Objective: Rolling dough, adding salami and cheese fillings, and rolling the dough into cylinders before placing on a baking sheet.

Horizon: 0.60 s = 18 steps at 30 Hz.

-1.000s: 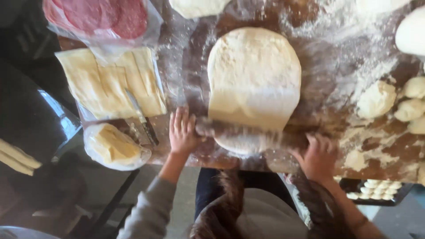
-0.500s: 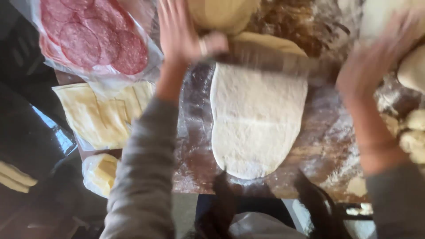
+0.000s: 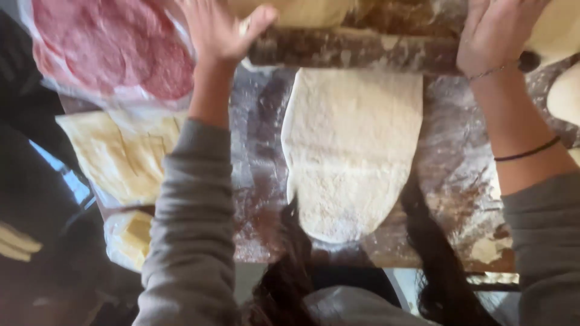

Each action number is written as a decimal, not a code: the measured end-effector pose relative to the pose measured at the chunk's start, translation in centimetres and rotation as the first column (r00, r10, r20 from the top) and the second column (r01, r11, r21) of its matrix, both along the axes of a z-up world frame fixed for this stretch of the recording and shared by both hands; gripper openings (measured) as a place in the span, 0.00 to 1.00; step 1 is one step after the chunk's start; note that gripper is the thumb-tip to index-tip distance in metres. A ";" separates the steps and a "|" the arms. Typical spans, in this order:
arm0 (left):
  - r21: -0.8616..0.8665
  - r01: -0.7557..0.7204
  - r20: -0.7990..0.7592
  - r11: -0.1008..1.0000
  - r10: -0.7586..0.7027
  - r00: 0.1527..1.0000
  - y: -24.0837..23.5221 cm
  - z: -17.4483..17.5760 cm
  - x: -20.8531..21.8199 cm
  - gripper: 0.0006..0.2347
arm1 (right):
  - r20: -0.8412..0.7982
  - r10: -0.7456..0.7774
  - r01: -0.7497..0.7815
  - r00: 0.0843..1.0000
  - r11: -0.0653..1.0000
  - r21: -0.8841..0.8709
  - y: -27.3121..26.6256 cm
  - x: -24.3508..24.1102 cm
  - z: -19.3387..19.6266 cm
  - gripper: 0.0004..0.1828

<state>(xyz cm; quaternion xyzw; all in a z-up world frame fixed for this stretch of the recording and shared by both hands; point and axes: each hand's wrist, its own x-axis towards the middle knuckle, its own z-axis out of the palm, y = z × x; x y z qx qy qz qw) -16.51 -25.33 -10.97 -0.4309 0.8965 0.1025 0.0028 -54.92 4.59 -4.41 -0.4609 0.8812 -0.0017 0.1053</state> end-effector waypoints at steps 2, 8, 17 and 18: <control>-0.081 -0.008 -0.147 0.997 -0.004 0.989 1.0 0.3 0.1 0.63 | -0.053 0.008 -0.006 0.999 0.998 0.055 0.9 2.2 0.2 0.34; 0.211 0.017 -0.006 0.977 -0.016 1.000 17.7 12.7 8.9 0.62 | 0.104 0.111 -0.093 0.988 0.982 -0.163 14.9 14.4 8.3 0.39; 0.111 0.036 -0.156 0.993 -0.018 0.988 22.3 11.0 11.2 0.64 | -0.124 0.150 -0.178 0.981 0.952 -0.250 17.1 17.6 6.2 0.42; 0.116 0.033 -0.155 0.993 -0.015 0.988 25.5 11.5 13.0 0.64 | -0.122 0.154 -0.180 0.981 0.952 -0.246 19.9 19.6 7.3 0.42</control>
